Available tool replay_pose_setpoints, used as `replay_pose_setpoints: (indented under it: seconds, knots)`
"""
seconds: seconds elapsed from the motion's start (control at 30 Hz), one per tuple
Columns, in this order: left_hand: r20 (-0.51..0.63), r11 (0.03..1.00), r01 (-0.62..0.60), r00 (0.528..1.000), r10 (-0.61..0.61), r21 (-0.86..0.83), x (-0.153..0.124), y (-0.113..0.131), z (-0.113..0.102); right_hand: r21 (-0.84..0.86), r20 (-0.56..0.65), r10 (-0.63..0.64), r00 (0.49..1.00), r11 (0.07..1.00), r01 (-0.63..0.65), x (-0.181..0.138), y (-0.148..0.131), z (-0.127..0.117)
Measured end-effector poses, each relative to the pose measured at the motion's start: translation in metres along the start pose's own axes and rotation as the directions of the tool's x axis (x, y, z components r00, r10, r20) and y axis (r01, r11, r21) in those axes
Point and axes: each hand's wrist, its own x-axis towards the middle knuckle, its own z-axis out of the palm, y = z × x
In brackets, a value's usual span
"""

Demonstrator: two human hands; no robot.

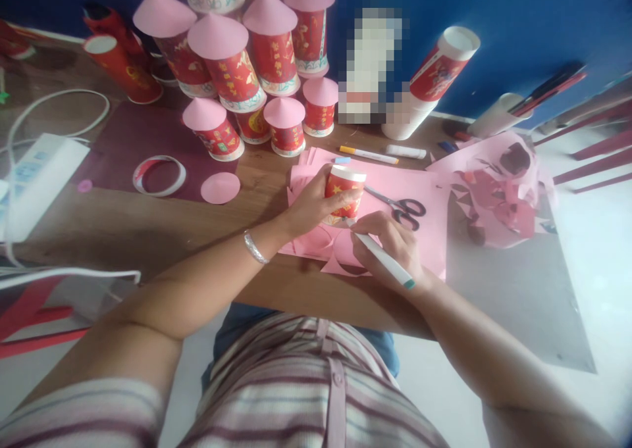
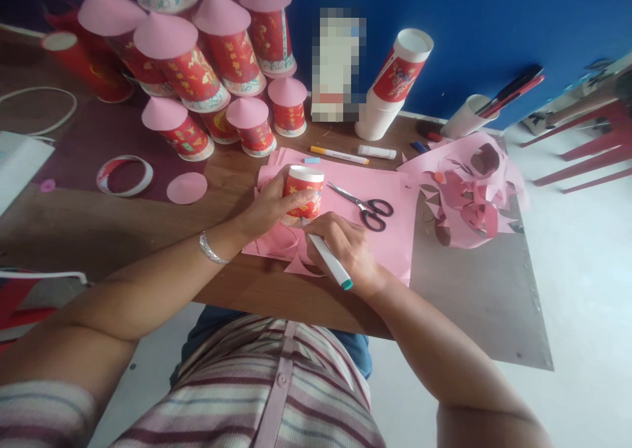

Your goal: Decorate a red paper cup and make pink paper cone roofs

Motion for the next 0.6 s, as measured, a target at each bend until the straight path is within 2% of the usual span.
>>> replay_pose_setpoints:
  seconds: [0.6]
  knots:
    - [0.000, 0.995, 0.099, 0.995, -0.099, -0.026, -0.0040, 0.0078, 0.0016, -0.055, -0.048, 0.021, 0.999, 0.998, -0.023, -0.0001, 0.0010, 0.0017]
